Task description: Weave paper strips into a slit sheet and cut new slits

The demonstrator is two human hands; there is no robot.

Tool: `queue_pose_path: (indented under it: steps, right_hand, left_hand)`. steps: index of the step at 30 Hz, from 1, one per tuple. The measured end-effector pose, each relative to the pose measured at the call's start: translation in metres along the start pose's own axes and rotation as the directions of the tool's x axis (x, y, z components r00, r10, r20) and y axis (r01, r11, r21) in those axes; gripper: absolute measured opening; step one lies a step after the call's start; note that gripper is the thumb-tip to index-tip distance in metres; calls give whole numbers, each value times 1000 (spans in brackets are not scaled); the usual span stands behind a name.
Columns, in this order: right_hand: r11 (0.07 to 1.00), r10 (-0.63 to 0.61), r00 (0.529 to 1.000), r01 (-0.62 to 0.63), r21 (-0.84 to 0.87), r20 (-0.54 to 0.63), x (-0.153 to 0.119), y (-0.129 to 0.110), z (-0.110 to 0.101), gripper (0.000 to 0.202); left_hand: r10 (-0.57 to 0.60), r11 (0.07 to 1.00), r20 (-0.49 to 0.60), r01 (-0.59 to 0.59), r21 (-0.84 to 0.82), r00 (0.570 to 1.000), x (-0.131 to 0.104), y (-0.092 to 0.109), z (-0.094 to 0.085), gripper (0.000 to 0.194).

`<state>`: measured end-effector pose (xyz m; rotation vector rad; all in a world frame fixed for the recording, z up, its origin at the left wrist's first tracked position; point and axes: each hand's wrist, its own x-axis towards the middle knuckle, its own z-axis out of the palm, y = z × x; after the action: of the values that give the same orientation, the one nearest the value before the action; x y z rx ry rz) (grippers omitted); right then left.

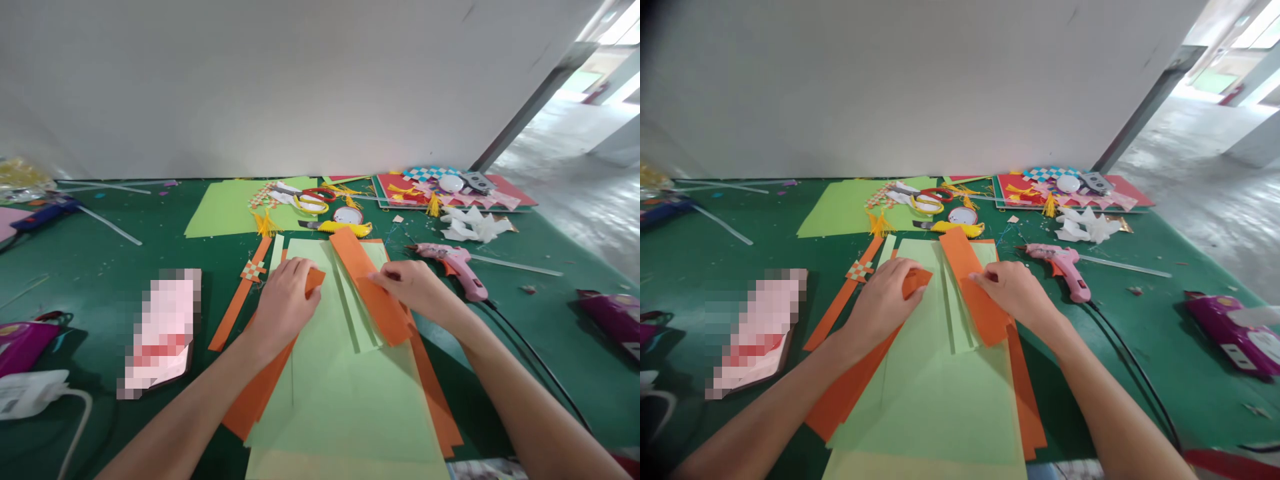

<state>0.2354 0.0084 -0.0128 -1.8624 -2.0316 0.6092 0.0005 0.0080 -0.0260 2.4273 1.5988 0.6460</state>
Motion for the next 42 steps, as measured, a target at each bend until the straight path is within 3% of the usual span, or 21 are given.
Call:
queue_pose_path:
  steps: [4,8,15,27,35,39,42]
  right_hand:
    - [1000,-10,988,10,3,-154,-2,-6,1,33]
    - [996,-88,970,91,1,-227,-3,-12,5,22]
    - [981,-189,968,178,-78,-167,-4,-15,17,18]
    - [976,-201,976,192,-106,-80,-6,-16,23,19]
    - [975,-198,976,186,-121,-93,-5,-17,24,17]
    - [980,-199,961,191,-57,-191,-5,-17,24,17]
    - [974,-190,950,213,72,-249,-7,-21,23,17]
  left_hand:
    - [-5,1000,18,5,-6,1000,0,0,-2,19]
    - [0,1000,21,0,5,1000,0,2,-3,19]
    - [13,999,20,-14,38,1000,-1,2,-2,24]
    - [-27,1000,-4,27,-6,1000,0,2,-6,26]
    - [11,1000,-178,-15,-23,984,2,1,-9,31]
    - [113,988,-367,-143,-54,923,3,1,-12,28]
    - [96,937,-448,-233,-261,889,3,6,-17,24]
